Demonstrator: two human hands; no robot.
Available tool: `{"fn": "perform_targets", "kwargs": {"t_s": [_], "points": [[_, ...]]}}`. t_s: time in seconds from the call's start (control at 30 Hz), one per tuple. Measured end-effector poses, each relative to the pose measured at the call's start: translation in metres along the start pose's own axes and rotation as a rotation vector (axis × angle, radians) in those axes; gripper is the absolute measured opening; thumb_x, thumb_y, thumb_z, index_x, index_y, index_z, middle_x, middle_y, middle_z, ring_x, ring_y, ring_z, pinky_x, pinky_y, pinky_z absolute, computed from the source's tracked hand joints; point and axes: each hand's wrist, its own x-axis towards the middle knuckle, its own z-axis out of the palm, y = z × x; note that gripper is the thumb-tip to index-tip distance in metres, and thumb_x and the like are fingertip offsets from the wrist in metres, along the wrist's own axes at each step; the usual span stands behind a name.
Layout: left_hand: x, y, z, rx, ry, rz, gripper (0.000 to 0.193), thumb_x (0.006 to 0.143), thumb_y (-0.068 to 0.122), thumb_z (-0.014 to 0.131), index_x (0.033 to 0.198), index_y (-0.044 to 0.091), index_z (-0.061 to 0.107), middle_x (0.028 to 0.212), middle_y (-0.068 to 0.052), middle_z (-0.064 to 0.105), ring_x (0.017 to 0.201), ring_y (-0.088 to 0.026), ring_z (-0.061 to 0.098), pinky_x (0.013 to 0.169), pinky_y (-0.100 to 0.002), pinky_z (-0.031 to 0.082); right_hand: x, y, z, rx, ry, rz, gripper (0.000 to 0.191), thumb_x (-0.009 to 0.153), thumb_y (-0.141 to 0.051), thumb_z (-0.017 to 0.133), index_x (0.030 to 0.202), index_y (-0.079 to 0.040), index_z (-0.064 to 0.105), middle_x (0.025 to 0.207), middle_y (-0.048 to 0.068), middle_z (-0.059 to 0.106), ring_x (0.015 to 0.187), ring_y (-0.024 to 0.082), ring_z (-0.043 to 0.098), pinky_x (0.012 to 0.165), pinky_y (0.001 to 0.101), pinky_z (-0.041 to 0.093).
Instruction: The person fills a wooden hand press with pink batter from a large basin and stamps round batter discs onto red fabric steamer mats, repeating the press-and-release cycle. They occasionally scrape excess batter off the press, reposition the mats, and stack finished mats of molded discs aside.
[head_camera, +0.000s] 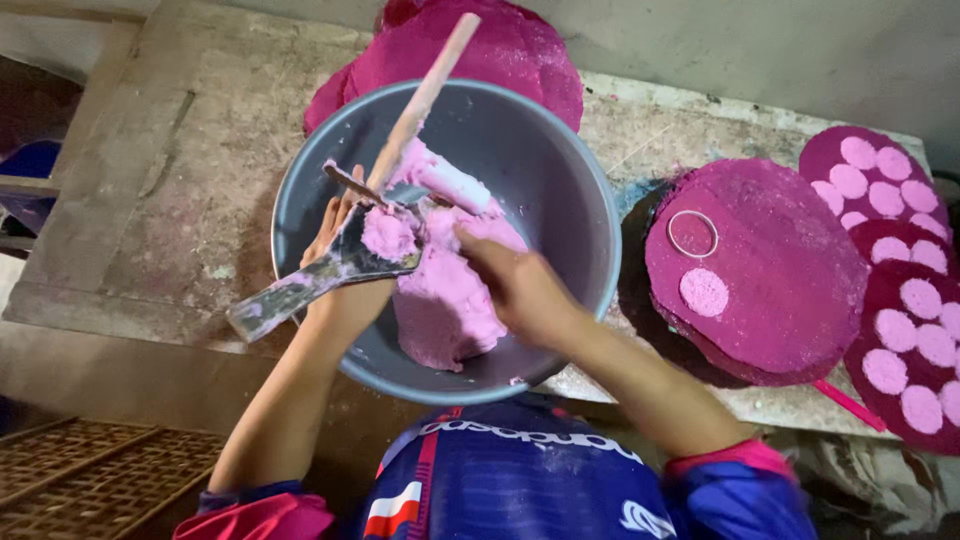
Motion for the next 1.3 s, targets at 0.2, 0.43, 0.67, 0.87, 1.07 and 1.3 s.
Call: {"fn": "perform_targets", "kwargs": {"t_s": [0.2,0.43,0.67,0.87,1.07,1.3], "points": [[0.028,-0.018,-0.005,0.076,0.081,0.135,0.06,0.088,0.027,0.07,0.141,0.004,0.056,0.164,-0.03,0.037,0.133,-0.047,0.054,0.104,-0.051,0.052,-0.039,0.029,0.033,0.256,-0.056,0.224,0.036,0.104,-0.009,0.06,0.138,0.002,0.06,0.106,0.026,0.072,0.094,0.025,0.072,0.081,0.0357,0.056],[0.027,0.0,0.005,0.052,-0.004,-0.053,0.074,0.092,0.035,0.073,0.148,-0.003,0.043,0.162,-0.032,0.03,0.119,-0.044,0.056,0.09,-0.052,0.054,-0.012,0.064,0.045,0.3,0.012,0.301,0.041,0.104,-0.011,0.057,0.142,0.004,0.057,0.096,0.015,0.069,0.081,0.011,0.061,0.073,0.0305,0.053],[0.056,-0.069,0.013,-0.088,0.096,-0.263,0.08,0.085,0.02,0.082,0.151,-0.006,0.043,0.115,-0.028,0.068,0.097,-0.035,0.067,0.08,-0.048,0.055,-0.041,0.073,0.082,0.331,-0.295,0.419,0.038,0.109,-0.015,0.056,0.144,-0.002,0.06,0.086,0.02,0.071,0.076,0.018,0.062,0.069,0.0337,0.054],[0.032,-0.046,0.037,-1.394,-0.069,-0.808,0.026,0.084,0.005,0.066,0.111,0.004,0.064,0.095,-0.009,0.07,0.076,-0.016,0.067,0.061,-0.031,0.056,-0.012,0.086,0.047,0.542,-0.358,0.164,0.062,0.108,-0.017,0.05,0.166,-0.008,0.029,0.158,0.017,0.053,0.137,0.026,0.056,0.116,0.0429,0.044],[-0.039,0.104,0.07,-1.976,-0.887,-0.813,0.036,0.075,0.001,0.067,0.11,-0.004,0.064,0.084,-0.011,0.067,0.076,-0.022,0.067,0.072,-0.037,0.056,-0.023,0.07,-0.038,1.385,0.301,0.027,0.098,0.099,-0.053,0.064,0.166,-0.015,0.003,0.16,0.019,0.034,0.13,0.028,0.055,0.094,0.0421,0.05],[0.0,0.193,0.043,-0.855,-0.692,0.067,0.034,0.08,0.017,0.081,0.109,0.009,0.066,0.095,-0.007,0.073,0.088,-0.018,0.071,0.077,-0.037,0.057,-0.103,0.069,-0.17,0.66,0.374,0.15,0.063,0.104,-0.042,0.067,0.147,0.002,0.053,0.133,0.026,0.066,0.103,0.025,0.069,0.084,0.0377,0.057]]}}
